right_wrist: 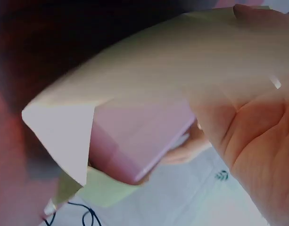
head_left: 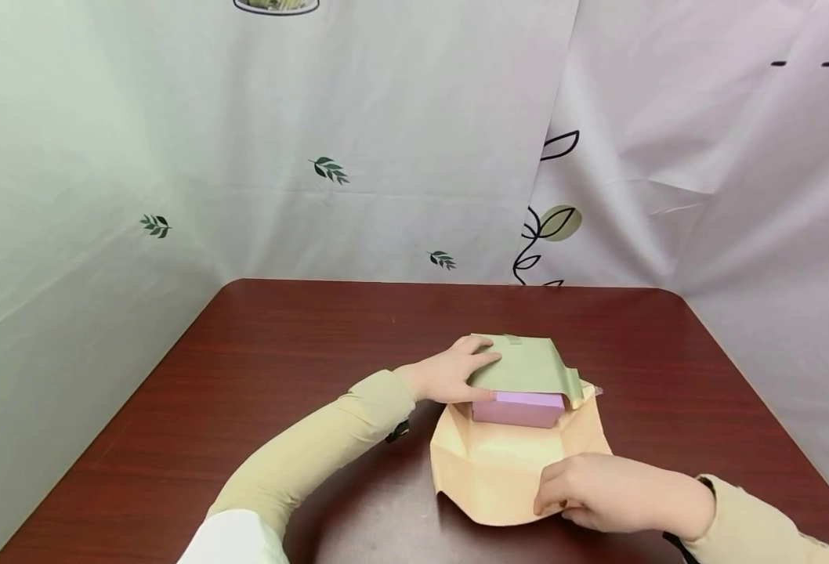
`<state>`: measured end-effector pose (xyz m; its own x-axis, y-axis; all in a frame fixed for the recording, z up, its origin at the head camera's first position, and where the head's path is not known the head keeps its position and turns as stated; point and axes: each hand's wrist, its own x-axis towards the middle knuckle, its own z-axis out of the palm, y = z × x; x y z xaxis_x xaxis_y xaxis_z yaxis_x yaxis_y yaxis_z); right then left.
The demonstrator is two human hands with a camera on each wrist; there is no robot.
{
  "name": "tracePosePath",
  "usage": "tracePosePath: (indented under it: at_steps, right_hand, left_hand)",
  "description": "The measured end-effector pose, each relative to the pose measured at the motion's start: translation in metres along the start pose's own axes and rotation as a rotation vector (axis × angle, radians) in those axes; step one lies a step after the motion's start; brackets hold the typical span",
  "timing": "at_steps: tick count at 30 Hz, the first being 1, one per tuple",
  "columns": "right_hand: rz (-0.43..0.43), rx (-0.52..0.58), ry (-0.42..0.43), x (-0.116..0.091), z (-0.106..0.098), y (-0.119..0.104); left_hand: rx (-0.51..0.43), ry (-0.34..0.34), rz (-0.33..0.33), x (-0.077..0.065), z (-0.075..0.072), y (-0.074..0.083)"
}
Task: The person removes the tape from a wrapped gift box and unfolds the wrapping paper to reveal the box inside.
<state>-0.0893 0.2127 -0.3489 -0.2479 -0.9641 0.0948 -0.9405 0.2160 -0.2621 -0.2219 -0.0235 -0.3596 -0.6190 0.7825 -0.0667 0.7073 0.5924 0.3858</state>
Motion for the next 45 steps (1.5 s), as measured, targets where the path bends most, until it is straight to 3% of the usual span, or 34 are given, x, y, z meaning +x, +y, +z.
tracePosePath:
  at_steps: [13, 29, 32, 36, 41, 45]
  right_hand:
    - [0.065, 0.021, -0.141, -0.004, 0.018, -0.004]
    - [0.042, -0.033, -0.103, 0.002, 0.016, 0.002]
    - [0.044, 0.003, -0.077, 0.005, 0.006, 0.008]
    - [0.135, 0.075, -0.006, 0.007, -0.018, 0.019]
    - [0.221, 0.117, 0.159, 0.003, -0.045, 0.041]
    - [0.309, 0.103, 0.262, -0.005, -0.053, 0.058]
  left_hand:
    - [0.017, -0.004, 0.01, -0.001, 0.001, -0.001]
    - [0.014, 0.009, 0.024, -0.001, 0.003, -0.003]
    - [0.012, 0.006, 0.025, -0.002, 0.003, -0.003]
    - [0.004, 0.005, 0.021, -0.002, 0.004, -0.004]
    - [0.0, 0.018, 0.02, -0.001, 0.004, -0.005]
    - [0.002, 0.025, 0.029, -0.002, 0.005, -0.005]
